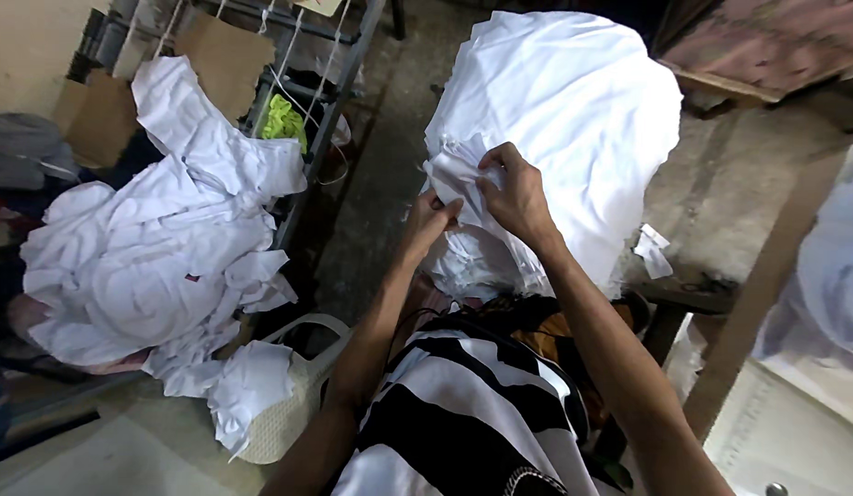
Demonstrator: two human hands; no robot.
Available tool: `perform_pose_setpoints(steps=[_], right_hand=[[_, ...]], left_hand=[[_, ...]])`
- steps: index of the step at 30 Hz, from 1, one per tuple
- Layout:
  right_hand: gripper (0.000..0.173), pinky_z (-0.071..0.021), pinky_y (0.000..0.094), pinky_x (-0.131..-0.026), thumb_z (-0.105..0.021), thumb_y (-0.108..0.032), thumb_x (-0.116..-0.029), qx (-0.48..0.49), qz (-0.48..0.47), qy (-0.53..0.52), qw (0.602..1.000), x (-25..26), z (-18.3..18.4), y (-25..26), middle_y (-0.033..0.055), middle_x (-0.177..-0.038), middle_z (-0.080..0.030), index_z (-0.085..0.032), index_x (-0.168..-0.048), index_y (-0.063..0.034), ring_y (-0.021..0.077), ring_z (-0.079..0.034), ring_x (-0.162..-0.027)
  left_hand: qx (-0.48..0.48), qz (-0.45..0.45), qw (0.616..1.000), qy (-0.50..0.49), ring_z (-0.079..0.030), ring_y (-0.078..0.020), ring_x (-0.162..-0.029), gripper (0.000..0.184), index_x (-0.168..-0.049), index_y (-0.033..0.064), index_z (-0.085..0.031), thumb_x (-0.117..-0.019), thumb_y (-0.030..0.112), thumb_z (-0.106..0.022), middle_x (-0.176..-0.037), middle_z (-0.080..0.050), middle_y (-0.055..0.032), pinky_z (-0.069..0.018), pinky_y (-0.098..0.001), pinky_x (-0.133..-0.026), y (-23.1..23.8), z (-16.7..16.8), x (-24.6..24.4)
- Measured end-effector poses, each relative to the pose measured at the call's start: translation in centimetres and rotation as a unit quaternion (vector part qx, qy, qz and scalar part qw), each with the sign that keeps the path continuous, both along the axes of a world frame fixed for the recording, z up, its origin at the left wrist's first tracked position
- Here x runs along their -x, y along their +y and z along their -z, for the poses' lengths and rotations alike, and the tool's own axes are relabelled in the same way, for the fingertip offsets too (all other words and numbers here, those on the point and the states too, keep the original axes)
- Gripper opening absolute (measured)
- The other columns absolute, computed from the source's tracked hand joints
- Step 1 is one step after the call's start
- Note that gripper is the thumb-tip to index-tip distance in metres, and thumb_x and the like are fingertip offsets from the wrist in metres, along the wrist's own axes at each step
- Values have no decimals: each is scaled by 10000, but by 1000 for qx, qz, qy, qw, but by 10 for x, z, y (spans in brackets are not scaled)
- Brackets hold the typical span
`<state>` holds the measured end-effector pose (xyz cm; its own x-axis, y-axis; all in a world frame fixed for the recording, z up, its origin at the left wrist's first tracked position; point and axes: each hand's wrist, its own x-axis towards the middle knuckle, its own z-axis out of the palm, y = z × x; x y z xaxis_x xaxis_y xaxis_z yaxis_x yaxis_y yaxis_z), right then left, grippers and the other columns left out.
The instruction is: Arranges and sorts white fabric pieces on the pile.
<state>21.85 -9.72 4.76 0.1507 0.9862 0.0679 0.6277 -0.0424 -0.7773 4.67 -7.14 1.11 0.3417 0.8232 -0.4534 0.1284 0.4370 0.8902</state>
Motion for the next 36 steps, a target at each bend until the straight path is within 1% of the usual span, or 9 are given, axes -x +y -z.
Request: perform_pose_setpoints(steps=[13, 15, 17, 21, 23, 26, 28, 30, 36], right_hand=[[828, -580, 566, -812, -744, -140, -912, 47, 29, 9, 998, 29, -4, -47, 252, -1309, -616, -278, -1596, -91, 407, -685, -1040], [726, -572, 561, -723, -728, -113, -934, 69, 36, 21, 997, 28, 2, -53, 254, -1157, -665, -360, -1559, -83, 404, -690, -888], [707, -597, 505, -709, -706, -82, -956, 58, 21, 35, 997, 26, 9, -53, 204, -1116, -695, -342, -1562, -91, 346, -712, -848], [749, -610, 434, -773, -714, -97, -947, 4, -29, 57, 998, 17, 21, -39, 123, -1145, -738, -296, -1567, -57, 264, -737, -906], [668, -609, 381, -807, -705, -114, -936, -27, -29, 84, 996, 11, 27, -30, 109, -1113, -743, -362, -1497, 9, 203, -733, -906], [728, -589, 406, -841, -738, -182, -935, -25, 8, 78, 997, 2, 16, -46, 163, -1249, -656, -339, -1532, -57, 246, -687, -1022], [935, -575, 504, -826, -826, -317, -863, 17, 45, -40, 998, -2, 3, -71, 203, -1333, -575, -273, -1590, -117, 341, -646, -1090], [1019, -539, 609, -842, -839, -395, -806, 63, 109, -170, 977, -7, 5, -95, 222, -1366, -567, -266, -1617, -164, 434, -608, -1154], [714, -506, 722, -871, -692, -14, -849, 143, 243, -202, 938, -60, 2, -155, 268, -1257, -660, -451, -1518, -81, 525, -632, -1129]], left_hand=[[-166, 16, 979, 115, -717, -229, -809, 451, -1356, 1, -481, -976, 122, -691, -1035, -706, -167, -619, -397, -723, -21, -15, 10], [-240, 29, 941, 238, -712, -283, -888, 605, -1411, 16, -408, -936, 173, -748, -1067, -701, -176, -602, -457, -766, -21, -12, 12], [-359, 38, 875, 323, -579, -355, -1249, 837, -1526, 47, -354, -846, 188, -821, -1384, -554, -211, -517, -499, -1016, -13, -7, 13], [-583, 247, 735, 242, -259, -469, -1506, 1002, -1548, 183, -444, -654, 11, -862, -1600, -371, -221, -242, -630, -1218, 39, -7, 13], [-578, 381, 688, 217, -404, -372, -1461, 1066, -1588, 198, -378, -664, -46, -850, -1532, -507, -128, -223, -611, -1232, 64, -19, 1], [-578, 481, 628, 200, -673, -340, -1104, 836, -1499, 96, -478, -729, -6, -787, -1175, -710, -155, -416, -518, -1115, 96, -34, -18], [-605, 501, 596, 168, -676, -340, -1019, 449, -1212, 48, -678, -766, 40, -736, -1029, -712, -144, -495, -502, -987, 113, -39, -30], [-619, 504, 582, 154, -668, -331, -972, 278, -1081, 68, -707, -804, 93, -704, -976, -691, -125, -522, -503, -856, 122, -54, -40], [-635, 498, 576, 129, -649, -345, -1000, 242, -1102, 66, -686, -866, 113, -660, -1025, -670, -137, -528, -490, -815, 135, -98, -67]])
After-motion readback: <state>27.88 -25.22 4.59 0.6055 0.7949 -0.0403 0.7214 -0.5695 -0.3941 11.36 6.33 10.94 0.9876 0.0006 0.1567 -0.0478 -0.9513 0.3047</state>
